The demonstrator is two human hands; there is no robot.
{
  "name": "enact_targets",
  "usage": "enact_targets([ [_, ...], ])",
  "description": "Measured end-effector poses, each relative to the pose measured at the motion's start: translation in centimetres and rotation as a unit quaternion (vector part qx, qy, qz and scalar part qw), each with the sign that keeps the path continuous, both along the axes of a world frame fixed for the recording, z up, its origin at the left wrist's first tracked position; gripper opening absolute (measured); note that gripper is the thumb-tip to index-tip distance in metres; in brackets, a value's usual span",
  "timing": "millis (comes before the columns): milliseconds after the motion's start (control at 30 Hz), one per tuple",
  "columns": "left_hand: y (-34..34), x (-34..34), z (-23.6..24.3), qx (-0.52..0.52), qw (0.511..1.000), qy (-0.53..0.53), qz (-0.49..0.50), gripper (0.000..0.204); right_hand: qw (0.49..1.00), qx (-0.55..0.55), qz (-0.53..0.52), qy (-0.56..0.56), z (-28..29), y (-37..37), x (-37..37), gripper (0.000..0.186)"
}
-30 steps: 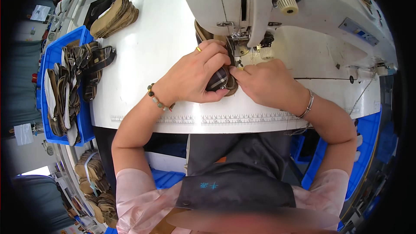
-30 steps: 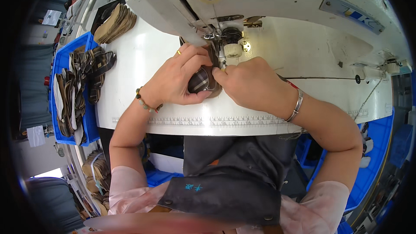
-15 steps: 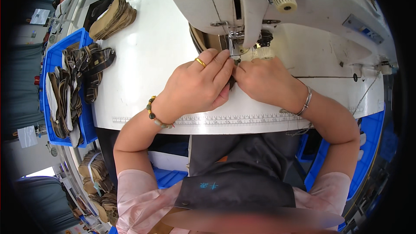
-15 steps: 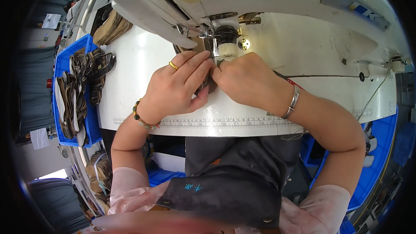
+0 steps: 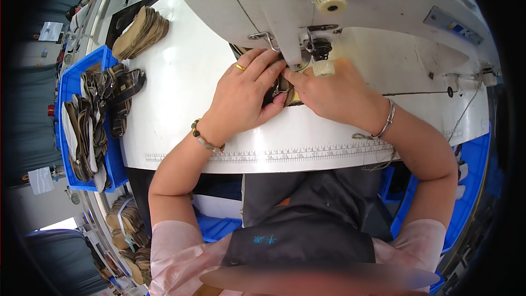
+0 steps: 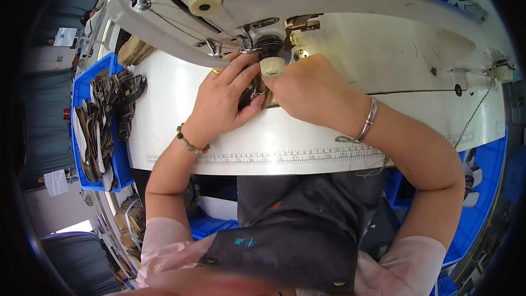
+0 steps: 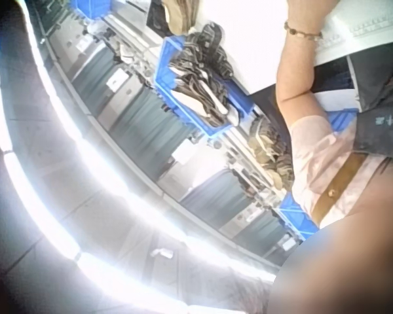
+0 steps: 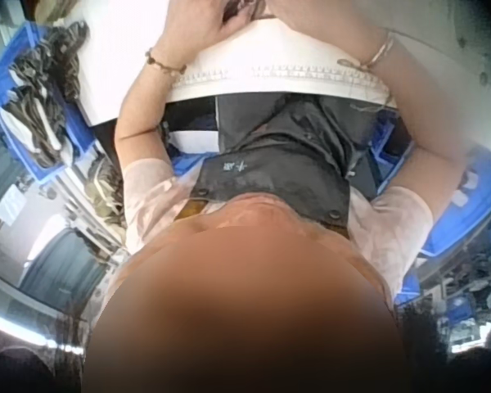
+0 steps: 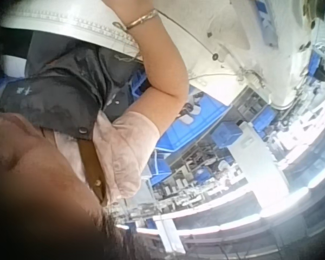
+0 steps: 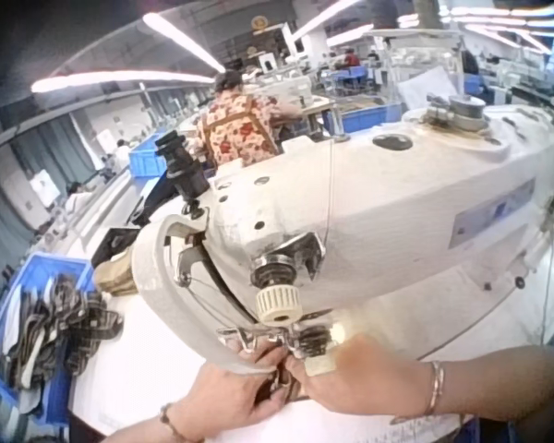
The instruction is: The recorder uses an industrial sewing machine to assemble and finish leather pouches, including trimming threads and stitching edges.
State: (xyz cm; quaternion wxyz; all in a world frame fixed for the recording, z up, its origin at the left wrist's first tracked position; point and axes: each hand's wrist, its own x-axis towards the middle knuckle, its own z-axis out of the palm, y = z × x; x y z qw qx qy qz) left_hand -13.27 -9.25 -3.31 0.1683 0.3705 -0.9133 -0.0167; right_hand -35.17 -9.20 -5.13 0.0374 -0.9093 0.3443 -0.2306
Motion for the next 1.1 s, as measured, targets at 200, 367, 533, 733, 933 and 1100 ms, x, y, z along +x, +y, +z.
enact_targets([
  [200,-1.1,-0.3,0.1,0.028,0.999,0.011,-0.015,0.054,0.999,-0.034,-0.001,-0.018,-0.4,-0.2,-0.4,0.013],
  [367,-1.7,-0.2,-0.8,0.064,0.997,0.036,-0.018,0.053,0.998,-0.05,-0.017,0.037,-0.6,-0.3,-0.6,0.011],
  [533,-1.8,-0.2,-0.5,0.055,0.997,0.043,-0.028,0.049,0.999,-0.042,-0.009,0.0,-0.2,-0.1,-0.6,0.008],
  [733,-1.8,0.0,-0.7,0.062,0.997,0.046,-0.028,0.049,1.0,0.007,-0.006,0.022,0.5,0.3,-0.8,0.005],
  [933,-1.7,-0.1,-0.3,0.045,0.998,0.029,-0.014,0.046,1.0,-0.008,-0.005,0.009,0.0,0.1,-0.7,0.006],
  [1100,0.1,-0.3,0.6,-0.057,0.998,-0.024,0.0,0.037,1.0,-0.007,-0.005,-0.001,0.2,0.1,-0.7,0.007],
])
